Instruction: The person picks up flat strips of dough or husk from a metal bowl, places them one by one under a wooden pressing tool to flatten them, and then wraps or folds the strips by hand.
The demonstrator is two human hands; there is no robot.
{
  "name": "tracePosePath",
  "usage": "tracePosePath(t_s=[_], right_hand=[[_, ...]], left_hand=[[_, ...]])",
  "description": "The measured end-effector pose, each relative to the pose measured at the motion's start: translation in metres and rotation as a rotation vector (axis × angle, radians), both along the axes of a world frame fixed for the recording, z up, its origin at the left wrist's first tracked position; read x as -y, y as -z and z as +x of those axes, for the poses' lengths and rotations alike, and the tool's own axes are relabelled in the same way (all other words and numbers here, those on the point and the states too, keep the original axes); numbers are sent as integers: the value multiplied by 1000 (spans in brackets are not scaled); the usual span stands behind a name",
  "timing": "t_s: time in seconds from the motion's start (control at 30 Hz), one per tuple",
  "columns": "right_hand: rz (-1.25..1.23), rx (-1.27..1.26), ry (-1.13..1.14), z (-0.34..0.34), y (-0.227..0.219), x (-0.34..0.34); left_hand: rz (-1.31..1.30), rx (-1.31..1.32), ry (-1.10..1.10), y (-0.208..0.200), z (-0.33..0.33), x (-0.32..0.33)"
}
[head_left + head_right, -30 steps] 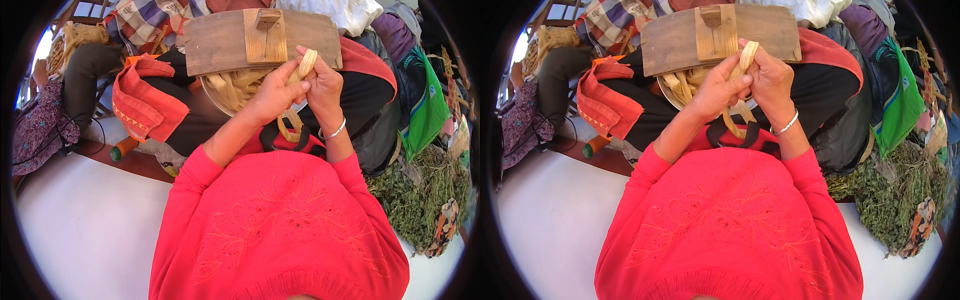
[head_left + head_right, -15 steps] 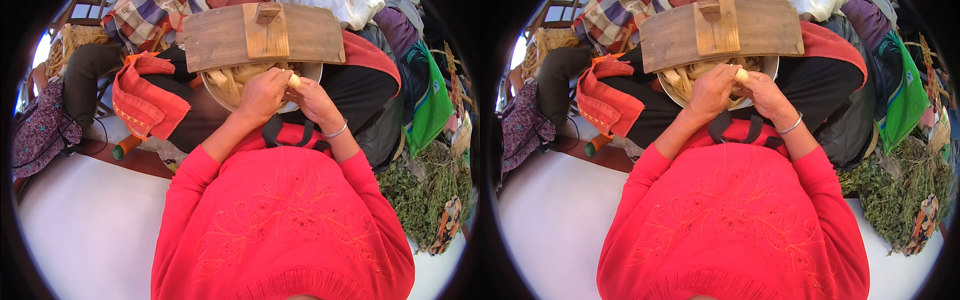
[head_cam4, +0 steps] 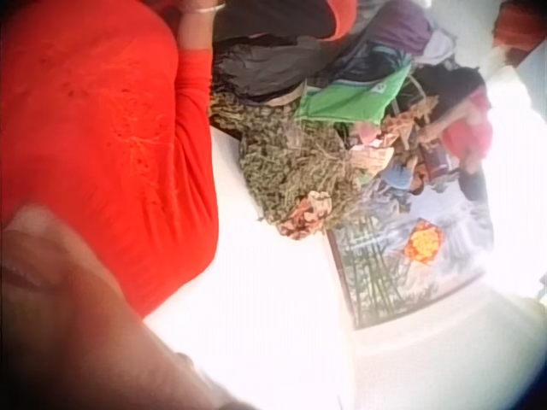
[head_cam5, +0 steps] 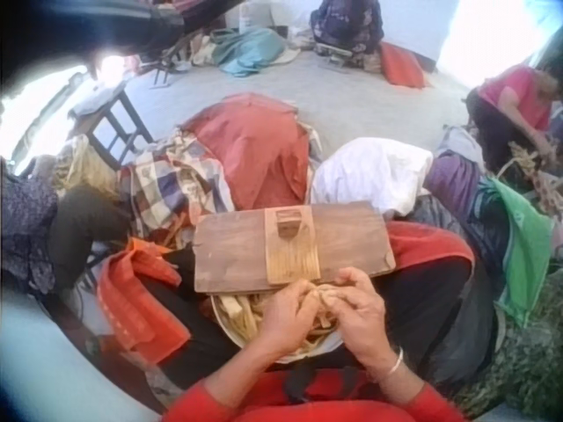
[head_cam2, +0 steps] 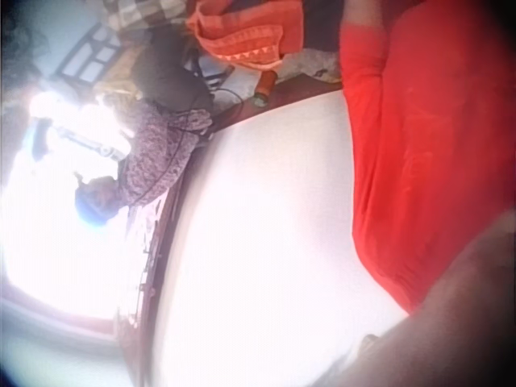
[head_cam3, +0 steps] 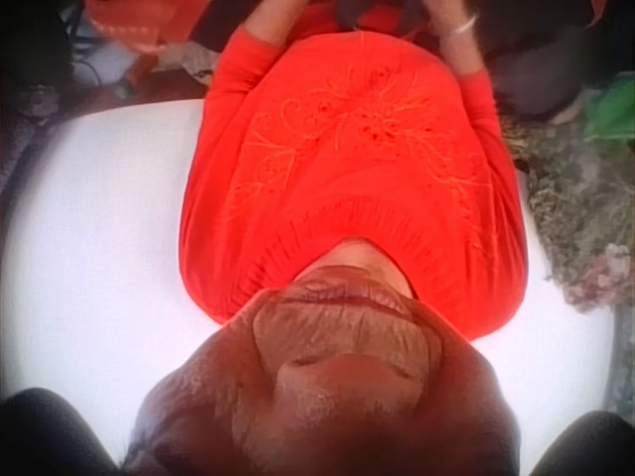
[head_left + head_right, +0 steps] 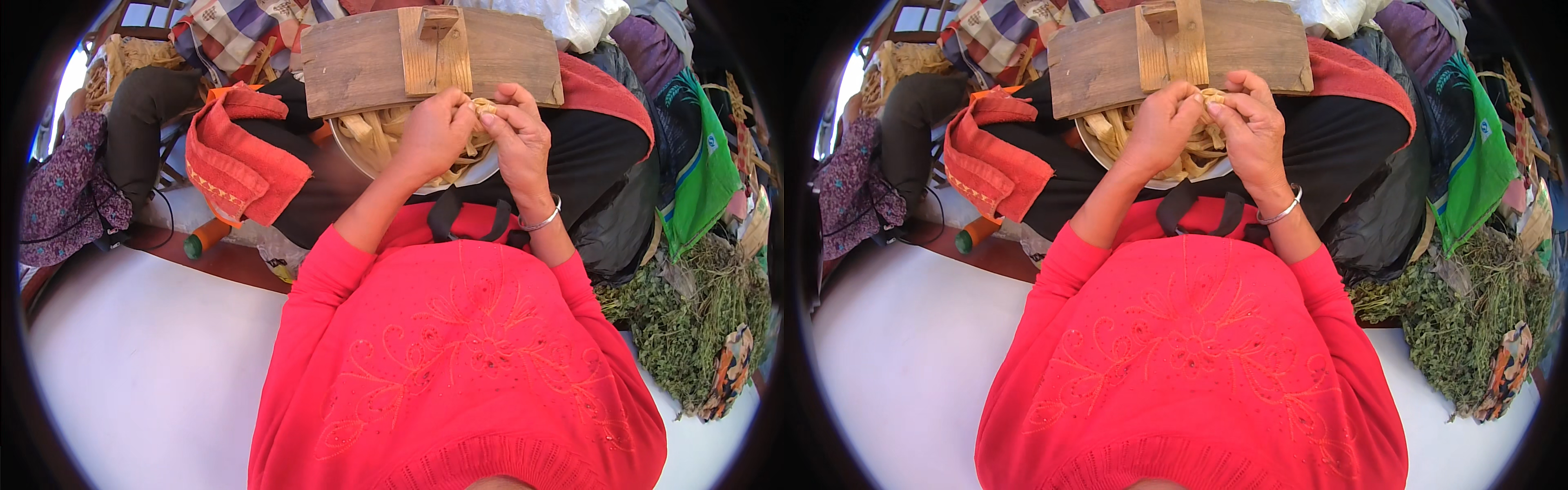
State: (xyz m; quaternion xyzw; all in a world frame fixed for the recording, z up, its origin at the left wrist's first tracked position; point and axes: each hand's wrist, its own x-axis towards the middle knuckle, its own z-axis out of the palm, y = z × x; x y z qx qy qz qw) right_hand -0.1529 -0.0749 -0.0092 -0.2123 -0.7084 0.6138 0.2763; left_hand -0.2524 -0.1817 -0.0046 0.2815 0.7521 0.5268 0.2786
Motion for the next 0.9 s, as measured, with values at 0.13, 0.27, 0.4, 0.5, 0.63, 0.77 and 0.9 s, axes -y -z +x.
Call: tracePosePath(t_s=[0.13, 0.27, 0.4, 0.5, 0.63, 0.77, 0.9], right_hand=[[-302, -141, 87, 1, -2, 3], [-459, -170, -20, 12, 6, -1], [-428, 24, -26, 11, -3, -12], [-96, 111, -150, 7, -21, -34], [4, 414, -493, -5, -47, -31], [121, 528, -598, -10, -52, -31], [-38, 658, -633, -5, -60, -41]], left_hand=[[131, 520, 31, 8, 1, 27], [97, 464, 90, 10, -5, 61], [-51, -68, 146, -18, -10, 67], [-95, -360, 174, -27, -14, 64], [-54, -304, 184, -25, -18, 53], [-26, -17, 172, -16, -26, 49], [-122, 53, 341, -25, -30, 56]])
